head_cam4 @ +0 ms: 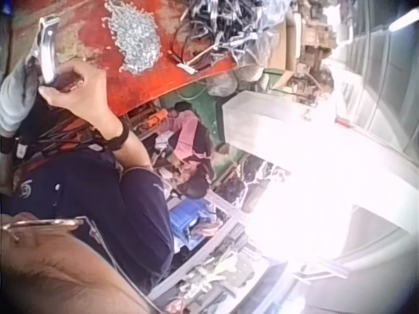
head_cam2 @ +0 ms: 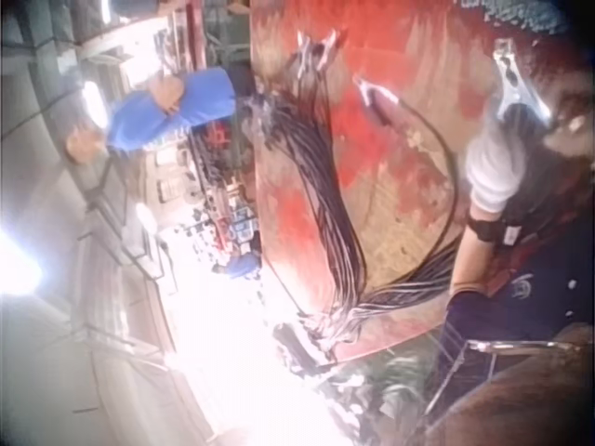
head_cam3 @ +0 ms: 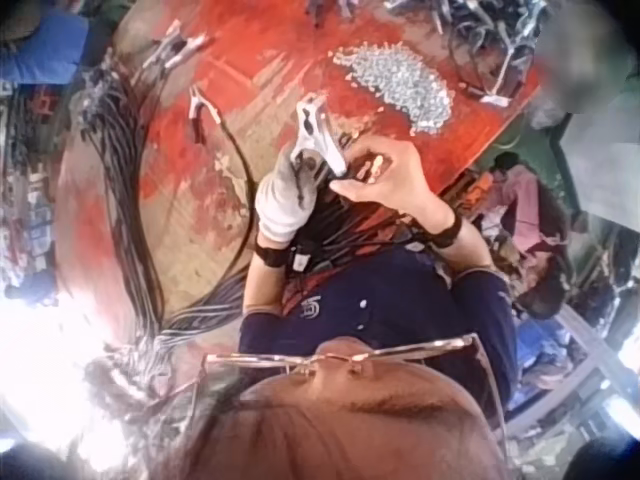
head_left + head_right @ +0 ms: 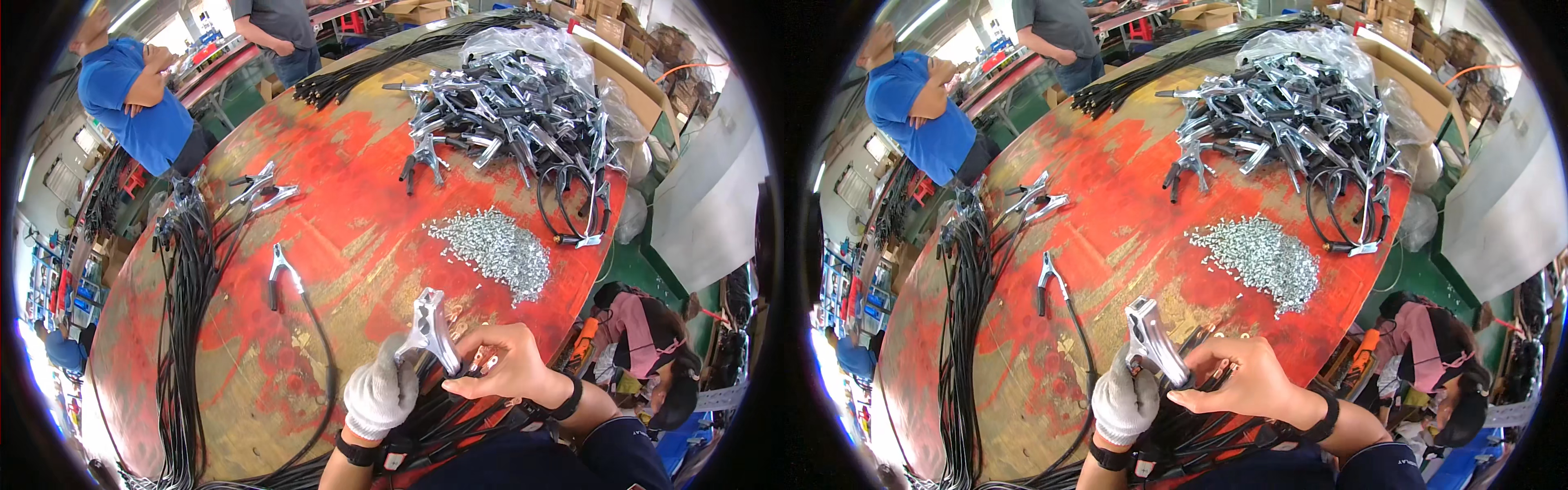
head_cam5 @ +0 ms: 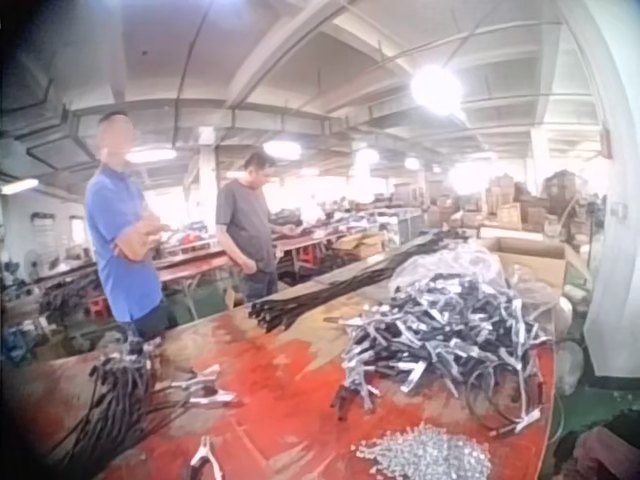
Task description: Assembling alligator clips and lugs onto heavy-duty electrical cables on a factory work table.
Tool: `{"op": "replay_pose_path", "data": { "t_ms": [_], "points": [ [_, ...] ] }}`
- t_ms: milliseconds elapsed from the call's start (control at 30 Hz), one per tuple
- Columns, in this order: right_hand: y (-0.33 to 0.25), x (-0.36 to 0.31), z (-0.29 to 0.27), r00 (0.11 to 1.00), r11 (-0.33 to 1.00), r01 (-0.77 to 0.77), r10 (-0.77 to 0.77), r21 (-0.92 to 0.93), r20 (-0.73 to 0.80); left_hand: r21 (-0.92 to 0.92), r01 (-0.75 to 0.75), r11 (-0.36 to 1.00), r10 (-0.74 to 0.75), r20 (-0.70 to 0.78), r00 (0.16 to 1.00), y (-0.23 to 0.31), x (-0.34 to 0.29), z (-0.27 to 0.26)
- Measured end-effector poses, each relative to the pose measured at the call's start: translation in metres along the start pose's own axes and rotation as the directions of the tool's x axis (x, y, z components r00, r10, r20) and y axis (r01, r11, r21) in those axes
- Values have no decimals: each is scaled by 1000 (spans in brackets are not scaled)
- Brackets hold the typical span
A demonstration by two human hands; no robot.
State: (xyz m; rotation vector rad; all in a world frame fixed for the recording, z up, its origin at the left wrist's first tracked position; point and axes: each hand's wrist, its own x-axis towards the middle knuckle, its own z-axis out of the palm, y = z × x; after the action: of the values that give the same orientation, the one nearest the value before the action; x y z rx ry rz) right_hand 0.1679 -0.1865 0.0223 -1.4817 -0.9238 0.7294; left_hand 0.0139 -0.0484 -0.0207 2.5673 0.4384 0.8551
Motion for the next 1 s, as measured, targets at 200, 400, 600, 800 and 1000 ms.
{"op": "replay_pose_path", "data": {
  "t_ms": [200,400,600,800,1000],
  "points": [
    [-6,10,-3,998,998,66,-66,-10,4,6,-48,999,48,-104,993,-3,5,6],
    [-4,18,-18,974,999,-49,45,12,222,-43,47,998,-53,-155,986,-2,11,3],
    [-7,23,-76,968,963,1,68,-270,243,-539,604,588,-727,-24,687,-51,15,-12],
    [-14,102,-117,972,706,106,76,-700,224,733,506,455,-759,23,650,-96,5,-43],
    [45,242,-121,964,425,256,-47,-868,261,222,325,919,-381,296,876,-19,9,-24]
  ]
}}
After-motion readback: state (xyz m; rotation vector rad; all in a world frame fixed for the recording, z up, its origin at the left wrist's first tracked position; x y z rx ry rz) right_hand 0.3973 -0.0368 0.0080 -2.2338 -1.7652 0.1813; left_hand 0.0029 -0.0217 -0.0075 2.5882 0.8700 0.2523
